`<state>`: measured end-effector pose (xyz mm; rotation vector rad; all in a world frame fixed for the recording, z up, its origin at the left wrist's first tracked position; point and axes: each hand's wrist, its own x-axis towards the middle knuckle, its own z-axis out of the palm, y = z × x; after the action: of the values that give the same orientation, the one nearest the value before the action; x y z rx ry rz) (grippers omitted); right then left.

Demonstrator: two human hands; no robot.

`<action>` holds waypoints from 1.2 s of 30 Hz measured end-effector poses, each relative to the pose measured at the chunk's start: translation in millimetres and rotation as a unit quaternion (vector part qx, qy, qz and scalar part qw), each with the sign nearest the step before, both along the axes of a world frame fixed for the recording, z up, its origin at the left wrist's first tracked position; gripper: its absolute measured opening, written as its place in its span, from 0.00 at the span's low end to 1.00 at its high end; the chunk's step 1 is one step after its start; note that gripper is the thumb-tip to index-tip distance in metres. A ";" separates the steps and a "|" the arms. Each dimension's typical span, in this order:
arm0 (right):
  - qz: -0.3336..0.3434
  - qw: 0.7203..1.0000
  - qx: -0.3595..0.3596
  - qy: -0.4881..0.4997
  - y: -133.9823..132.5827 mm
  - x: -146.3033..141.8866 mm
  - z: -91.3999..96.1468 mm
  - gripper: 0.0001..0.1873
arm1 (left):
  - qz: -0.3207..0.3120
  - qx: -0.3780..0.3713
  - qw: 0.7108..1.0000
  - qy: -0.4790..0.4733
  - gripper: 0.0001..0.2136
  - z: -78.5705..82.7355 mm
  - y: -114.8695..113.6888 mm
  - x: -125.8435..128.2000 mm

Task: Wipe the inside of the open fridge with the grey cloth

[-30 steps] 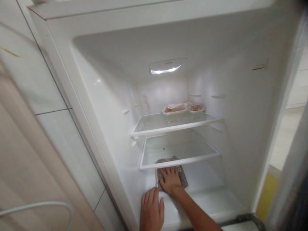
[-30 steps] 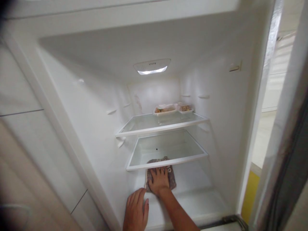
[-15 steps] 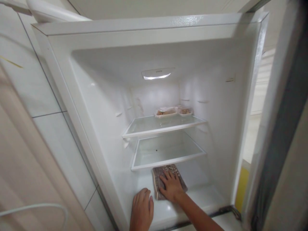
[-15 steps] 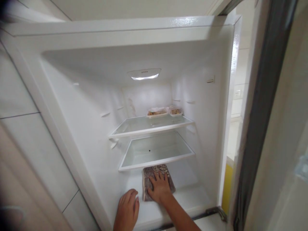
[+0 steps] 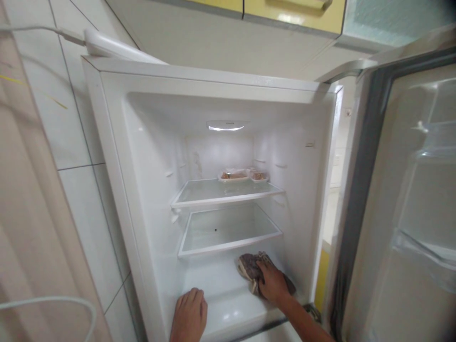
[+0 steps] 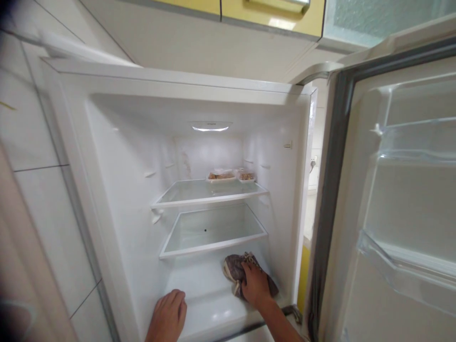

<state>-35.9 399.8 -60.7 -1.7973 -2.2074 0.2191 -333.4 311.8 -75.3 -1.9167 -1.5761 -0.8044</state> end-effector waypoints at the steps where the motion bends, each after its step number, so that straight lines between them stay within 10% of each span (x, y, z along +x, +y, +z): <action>1: 0.025 1.000 0.000 -0.002 -4.3 2.8 0.9 0.35 | 0.004 -0.012 1.000 -0.004 0.11 0.2 0.4 0.2; 13: 0.001 0.998 0.027 -0.049 -43.0 37.7 -3.1 0.34 | 0.042 -0.099 0.994 -0.030 0.14 0.7 0.0 5.4; 21: -0.067 0.995 0.027 -0.067 9.3 23.4 -8.0 0.34 | 0.055 -0.120 0.991 -0.033 0.14 -0.7 -4.3 9.8; 28: -0.090 0.993 0.065 -0.033 49.8 -57.8 -14.8 0.32 | 0.036 -0.009 0.999 -0.023 0.13 -15.3 -0.5 4.0; 36: 0.142 0.987 -0.037 0.059 -0.4 -189.9 2.6 0.33 | 0.025 0.082 0.996 0.019 0.19 -15.0 -3.6 1.2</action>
<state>-225.8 399.4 -58.1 -1.4560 -2.3900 0.4611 -332.2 308.2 -90.2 -1.7601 -1.4816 -0.8445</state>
